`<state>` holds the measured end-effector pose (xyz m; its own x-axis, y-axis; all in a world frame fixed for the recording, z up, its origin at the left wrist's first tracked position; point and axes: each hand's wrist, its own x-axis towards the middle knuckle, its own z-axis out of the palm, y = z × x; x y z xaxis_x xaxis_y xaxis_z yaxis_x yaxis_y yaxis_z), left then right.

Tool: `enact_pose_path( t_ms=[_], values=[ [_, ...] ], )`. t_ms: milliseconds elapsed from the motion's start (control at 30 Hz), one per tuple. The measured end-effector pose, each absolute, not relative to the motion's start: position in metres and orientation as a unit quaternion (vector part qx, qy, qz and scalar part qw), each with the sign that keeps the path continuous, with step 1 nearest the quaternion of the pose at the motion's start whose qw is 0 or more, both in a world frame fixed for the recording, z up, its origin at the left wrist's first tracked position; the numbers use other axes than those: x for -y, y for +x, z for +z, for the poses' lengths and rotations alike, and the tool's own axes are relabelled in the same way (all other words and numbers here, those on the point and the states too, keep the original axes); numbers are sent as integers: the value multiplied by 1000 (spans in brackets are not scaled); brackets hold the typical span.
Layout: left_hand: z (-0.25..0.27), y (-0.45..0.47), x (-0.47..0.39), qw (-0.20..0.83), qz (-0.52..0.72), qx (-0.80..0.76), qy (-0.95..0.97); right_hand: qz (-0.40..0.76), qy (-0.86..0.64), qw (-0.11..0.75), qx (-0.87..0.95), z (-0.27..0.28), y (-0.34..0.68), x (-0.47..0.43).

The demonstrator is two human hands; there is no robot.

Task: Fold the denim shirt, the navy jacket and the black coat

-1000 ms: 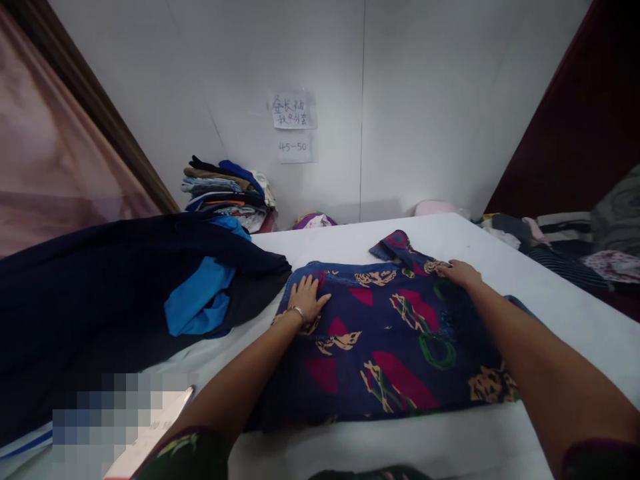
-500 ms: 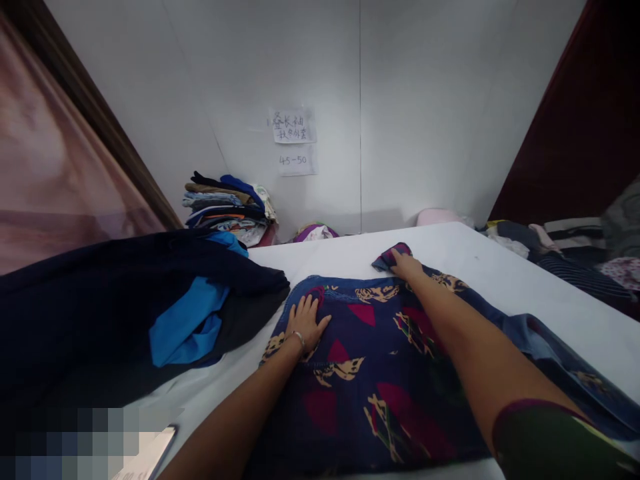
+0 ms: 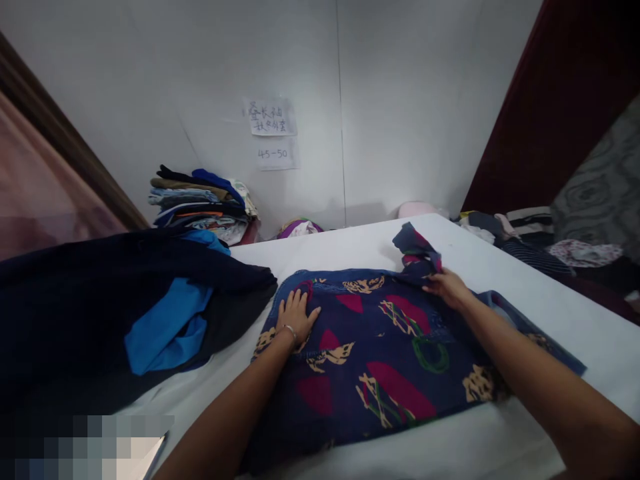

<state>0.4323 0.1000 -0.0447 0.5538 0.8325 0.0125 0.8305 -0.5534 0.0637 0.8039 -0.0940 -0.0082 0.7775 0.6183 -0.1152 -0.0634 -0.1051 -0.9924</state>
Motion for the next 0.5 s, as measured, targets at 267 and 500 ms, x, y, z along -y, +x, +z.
enact_pose_path(
  t_ms=[267, 500],
  values=[
    [-42, 434, -99, 13, 10, -474, 880, 152, -852, 443, 235, 13, 817, 115],
    [-44, 433, -100, 5, 19, -475, 880, 21, -887, 359, 291, 53, 865, 39]
  ],
)
